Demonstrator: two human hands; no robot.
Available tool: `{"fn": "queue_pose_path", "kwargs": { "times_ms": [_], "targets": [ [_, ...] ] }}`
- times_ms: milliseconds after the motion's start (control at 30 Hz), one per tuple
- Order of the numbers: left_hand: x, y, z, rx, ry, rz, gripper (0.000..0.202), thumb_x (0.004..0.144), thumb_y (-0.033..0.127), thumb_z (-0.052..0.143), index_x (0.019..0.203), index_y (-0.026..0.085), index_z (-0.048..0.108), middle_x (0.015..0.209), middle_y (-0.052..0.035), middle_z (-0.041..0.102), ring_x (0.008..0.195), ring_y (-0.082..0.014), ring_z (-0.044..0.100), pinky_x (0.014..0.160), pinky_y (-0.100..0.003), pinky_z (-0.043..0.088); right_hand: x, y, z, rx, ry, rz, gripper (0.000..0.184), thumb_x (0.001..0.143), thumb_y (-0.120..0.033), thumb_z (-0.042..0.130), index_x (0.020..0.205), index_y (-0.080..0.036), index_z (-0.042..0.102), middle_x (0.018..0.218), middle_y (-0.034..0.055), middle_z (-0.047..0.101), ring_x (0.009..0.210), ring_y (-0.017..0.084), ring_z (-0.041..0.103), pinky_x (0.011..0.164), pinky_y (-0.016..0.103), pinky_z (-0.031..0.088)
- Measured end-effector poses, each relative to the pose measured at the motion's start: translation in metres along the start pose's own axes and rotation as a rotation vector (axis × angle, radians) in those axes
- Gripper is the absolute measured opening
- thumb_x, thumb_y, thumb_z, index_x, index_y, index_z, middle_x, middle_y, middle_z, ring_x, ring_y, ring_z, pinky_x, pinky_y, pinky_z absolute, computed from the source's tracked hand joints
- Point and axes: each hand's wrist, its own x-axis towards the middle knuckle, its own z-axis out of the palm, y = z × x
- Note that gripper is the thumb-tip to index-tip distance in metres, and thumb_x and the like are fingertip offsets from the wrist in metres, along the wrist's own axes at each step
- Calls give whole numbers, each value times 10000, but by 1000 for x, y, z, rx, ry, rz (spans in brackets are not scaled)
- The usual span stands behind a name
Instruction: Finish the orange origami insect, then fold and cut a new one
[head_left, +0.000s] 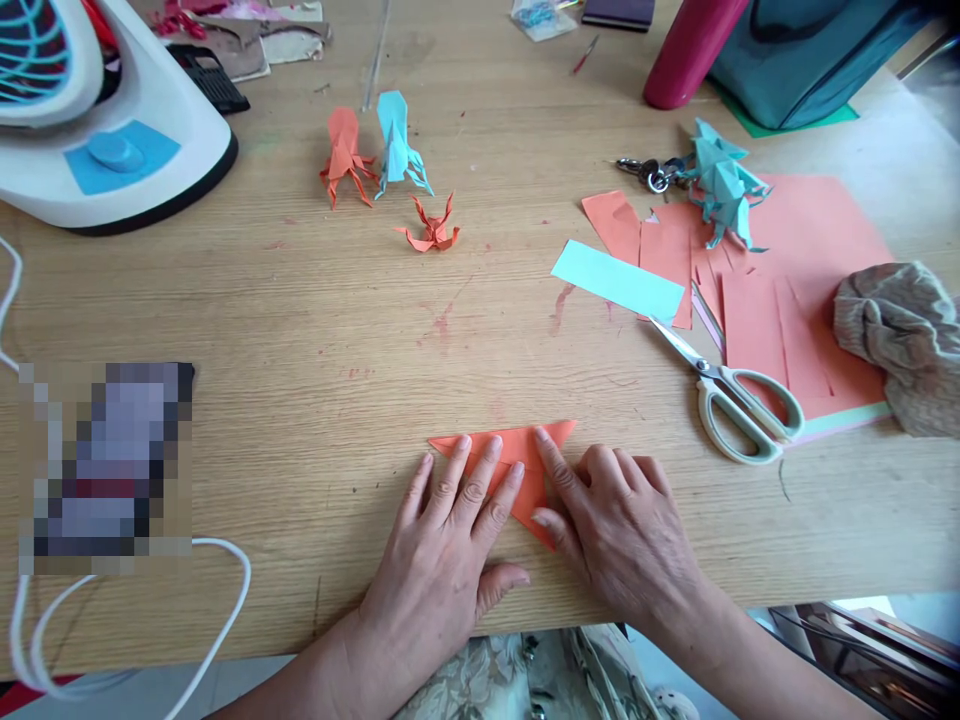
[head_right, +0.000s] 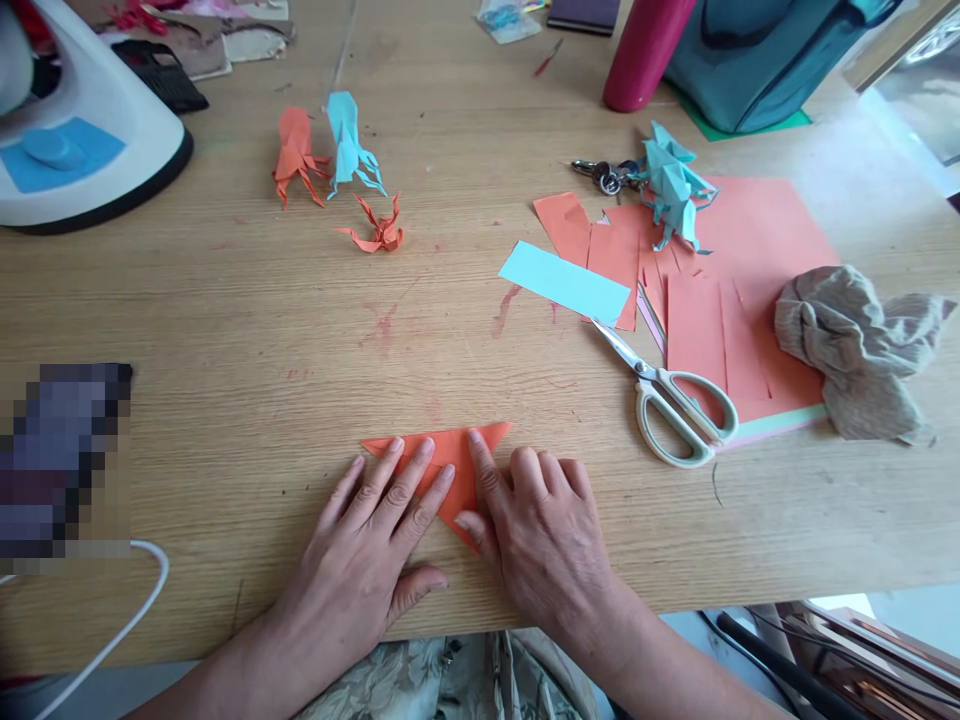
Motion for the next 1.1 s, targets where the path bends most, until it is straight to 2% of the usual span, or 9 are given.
{"fn": "queue_pose_path", "kwargs": {
  "times_ms": [200,333,467,600,700,767,833,967,1100],
  "targets": [
    [0,1,0,13,23,-12,753,965,650,368,1550,176,379,1587,-241,363,1452,-385,379,1140,-535,269,-5,11,1,-144,19,176,613,1044,-491,329,1518,-110,407,881,81,535,774,243,478,708,378,325],
    [2,3,-1,0,13,-36,774,942,676,402,1545,192,389,1592,-204,378,1459,-356,375,1143,-514,284,-6,9,3,-62,69,111,622,1048,-474,329,1560,-120,321,880,70,511,777,233,479,727,373,335],
    [2,2,-1,29,-14,-44,786,956,668,374,1529,131,406,1604,-176,368,1460,-337,368,1143,-499,294,-4,0,2,42,29,-61,573,1043,-520,320,1519,-215,417,891,50,489,772,212,488,750,368,341],
    [1,-4,-3,-7,15,-24,756,996,629,291,1501,84,431,1595,-161,390,1448,-316,383,1116,-481,319,-5,4,1,-42,17,61,544,1056,-471,309,1474,-167,478,897,63,511,787,216,507,744,367,341],
    [7,-11,-10,-94,65,-5,621,1039,521,293,1425,90,522,1529,-149,496,1383,-289,459,1071,-454,359,-9,11,4,-58,57,115,541,1049,-437,355,1482,-127,449,907,71,528,786,221,512,743,367,358],
    [17,-16,-17,-152,105,-23,468,1054,411,343,1287,122,627,1414,-136,611,1263,-264,549,1030,-433,388,-12,13,7,-17,109,120,544,1039,-394,405,1503,-111,405,927,76,538,808,222,529,757,367,379],
    [30,-21,-23,-178,91,-81,352,1037,343,432,1243,141,633,1285,-120,673,1147,-252,593,967,-417,423,-14,14,9,27,162,131,544,1026,-334,449,1520,-119,372,949,78,550,834,221,550,769,366,394],
    [56,-27,-31,-183,-34,-196,306,876,370,718,1100,178,638,1127,-99,646,1062,-284,574,878,-414,451,-15,12,10,88,229,156,548,998,-243,478,1527,-155,363,987,86,585,857,224,580,764,368,412],
    [68,-31,-31,-319,-116,-218,315,761,327,825,898,195,574,1023,-55,614,983,-247,578,842,-366,452,-16,12,10,144,297,169,489,996,-233,468,1475,-146,430,1023,105,605,893,233,602,775,379,436]
  ]
}}
